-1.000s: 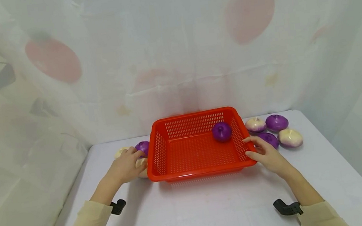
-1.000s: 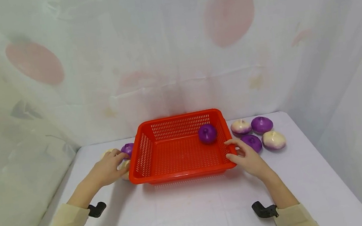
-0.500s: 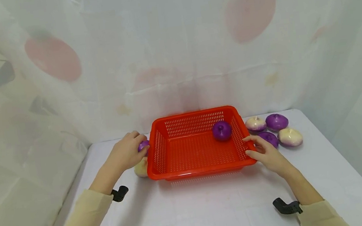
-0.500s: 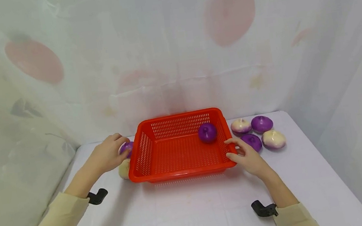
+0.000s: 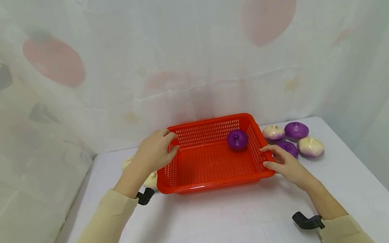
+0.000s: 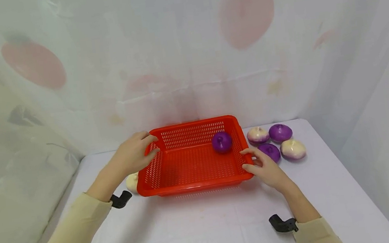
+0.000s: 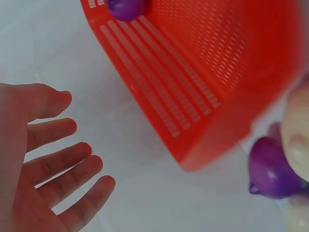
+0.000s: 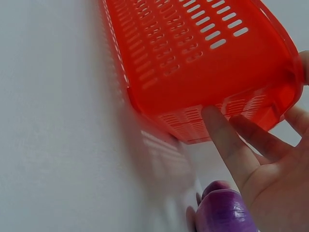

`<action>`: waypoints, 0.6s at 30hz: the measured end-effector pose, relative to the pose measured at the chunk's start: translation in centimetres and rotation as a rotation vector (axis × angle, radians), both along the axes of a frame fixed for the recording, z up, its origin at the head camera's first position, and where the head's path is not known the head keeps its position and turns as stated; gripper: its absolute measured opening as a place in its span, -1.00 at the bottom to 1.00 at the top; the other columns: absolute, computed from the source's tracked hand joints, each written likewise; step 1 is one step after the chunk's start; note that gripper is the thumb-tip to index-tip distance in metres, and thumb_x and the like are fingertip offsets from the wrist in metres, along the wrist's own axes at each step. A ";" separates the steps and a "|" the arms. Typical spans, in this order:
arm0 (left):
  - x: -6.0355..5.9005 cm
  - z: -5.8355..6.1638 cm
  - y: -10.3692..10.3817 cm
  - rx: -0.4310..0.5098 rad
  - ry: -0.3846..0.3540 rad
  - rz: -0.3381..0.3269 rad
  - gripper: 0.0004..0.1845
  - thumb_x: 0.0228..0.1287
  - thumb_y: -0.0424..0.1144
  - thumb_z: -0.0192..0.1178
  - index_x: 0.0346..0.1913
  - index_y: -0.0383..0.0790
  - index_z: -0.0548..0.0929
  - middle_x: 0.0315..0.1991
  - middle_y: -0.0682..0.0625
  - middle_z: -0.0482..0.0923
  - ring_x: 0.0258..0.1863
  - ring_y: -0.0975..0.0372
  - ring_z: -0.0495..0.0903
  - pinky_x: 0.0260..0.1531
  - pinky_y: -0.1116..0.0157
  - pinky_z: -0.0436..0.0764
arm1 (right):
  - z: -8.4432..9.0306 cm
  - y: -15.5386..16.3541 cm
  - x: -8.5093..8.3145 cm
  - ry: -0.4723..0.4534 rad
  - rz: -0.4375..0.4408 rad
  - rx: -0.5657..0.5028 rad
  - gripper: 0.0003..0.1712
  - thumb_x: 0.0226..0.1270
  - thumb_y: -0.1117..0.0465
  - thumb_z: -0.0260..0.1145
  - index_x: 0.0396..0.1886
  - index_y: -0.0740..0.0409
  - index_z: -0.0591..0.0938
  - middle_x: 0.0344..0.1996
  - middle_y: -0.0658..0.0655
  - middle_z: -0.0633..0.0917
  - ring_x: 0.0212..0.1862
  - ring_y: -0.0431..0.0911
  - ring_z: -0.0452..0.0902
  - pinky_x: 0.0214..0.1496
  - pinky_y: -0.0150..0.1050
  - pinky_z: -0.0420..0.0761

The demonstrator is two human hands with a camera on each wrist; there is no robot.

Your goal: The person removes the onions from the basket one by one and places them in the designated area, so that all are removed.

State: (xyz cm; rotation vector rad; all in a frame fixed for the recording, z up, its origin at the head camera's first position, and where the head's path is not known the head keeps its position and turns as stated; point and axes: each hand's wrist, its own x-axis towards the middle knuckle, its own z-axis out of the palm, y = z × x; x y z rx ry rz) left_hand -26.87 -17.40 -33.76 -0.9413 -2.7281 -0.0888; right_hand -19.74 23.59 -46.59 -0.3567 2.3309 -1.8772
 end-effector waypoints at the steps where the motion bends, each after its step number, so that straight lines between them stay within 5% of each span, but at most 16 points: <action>1: -0.1 0.1 0.5 -0.007 0.002 -0.007 -0.72 0.32 -0.18 0.29 0.01 -0.25 0.68 -0.20 -0.08 0.56 -0.19 0.04 0.56 -0.18 0.11 0.64 | 0.0 0.0 0.0 -0.004 0.001 -0.003 -0.46 0.50 0.18 0.27 0.38 0.18 0.37 0.43 0.37 0.28 0.35 0.37 0.36 0.08 -0.21 0.67; 18: -1.9 0.6 7.4 0.000 -0.025 -0.071 -0.66 0.42 -0.11 0.23 0.16 -0.17 0.64 0.02 -0.10 0.57 0.04 0.03 0.54 0.10 0.11 0.59 | 0.1 0.3 0.3 -0.005 0.002 -0.021 -0.47 0.51 0.20 0.26 0.37 0.20 0.36 0.43 0.37 0.28 0.35 0.37 0.36 0.08 -0.26 0.66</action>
